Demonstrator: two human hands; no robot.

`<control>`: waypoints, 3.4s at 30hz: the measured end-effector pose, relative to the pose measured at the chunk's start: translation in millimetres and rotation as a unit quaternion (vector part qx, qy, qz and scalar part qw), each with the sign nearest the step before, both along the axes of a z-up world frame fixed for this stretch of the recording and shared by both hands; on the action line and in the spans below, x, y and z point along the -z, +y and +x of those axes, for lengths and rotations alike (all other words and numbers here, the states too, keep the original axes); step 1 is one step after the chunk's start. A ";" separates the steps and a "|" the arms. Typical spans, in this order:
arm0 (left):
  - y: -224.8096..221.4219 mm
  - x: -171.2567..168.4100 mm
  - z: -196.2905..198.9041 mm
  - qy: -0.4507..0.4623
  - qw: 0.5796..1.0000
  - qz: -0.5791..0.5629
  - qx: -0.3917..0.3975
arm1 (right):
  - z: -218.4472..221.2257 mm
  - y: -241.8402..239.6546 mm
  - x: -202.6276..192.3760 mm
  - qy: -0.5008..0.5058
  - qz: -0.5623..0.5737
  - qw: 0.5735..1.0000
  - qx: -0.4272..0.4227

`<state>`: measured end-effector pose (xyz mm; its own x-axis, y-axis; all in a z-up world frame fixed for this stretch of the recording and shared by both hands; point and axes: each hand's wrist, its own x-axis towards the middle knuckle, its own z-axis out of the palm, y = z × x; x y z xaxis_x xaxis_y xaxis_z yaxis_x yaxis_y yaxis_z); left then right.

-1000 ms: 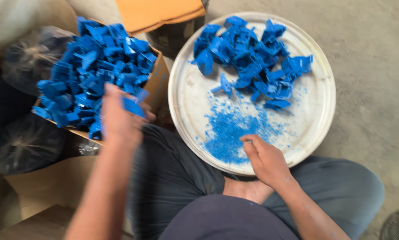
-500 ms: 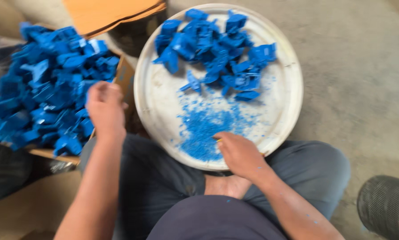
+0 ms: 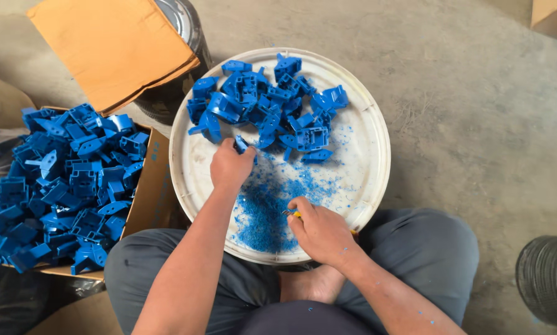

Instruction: The person uses a small yellow tool to scrape excess material from blue plastic components, working over a white tray while sitting on the floor.

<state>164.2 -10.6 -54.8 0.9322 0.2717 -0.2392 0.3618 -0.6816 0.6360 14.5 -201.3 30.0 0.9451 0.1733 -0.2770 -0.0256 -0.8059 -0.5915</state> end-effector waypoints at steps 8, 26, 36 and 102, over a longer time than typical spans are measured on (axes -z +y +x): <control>12.1 12.8 -61.5 -0.081 0.913 -0.391 -0.084 | -22.7 -32.1 5.2 -0.073 0.043 0.996 0.008; -19.4 38.3 -158.6 -0.071 0.886 -0.438 0.134 | -33.7 -35.2 -32.9 -0.088 0.058 0.994 -0.020; -10.4 7.0 -159.5 -0.168 0.916 -0.299 0.207 | 2.9 1.7 9.1 -0.152 0.041 0.985 -0.065; -32.3 46.8 -134.4 -0.084 0.771 -0.628 0.070 | -8.4 15.5 23.1 -0.104 -0.041 0.987 -0.112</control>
<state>29.8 -42.9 -101.5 0.9776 -0.1823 -0.1049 0.1822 0.4844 0.8557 6.1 -185.8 6.9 0.9233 0.3702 -0.1027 0.2746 -0.8230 -0.4973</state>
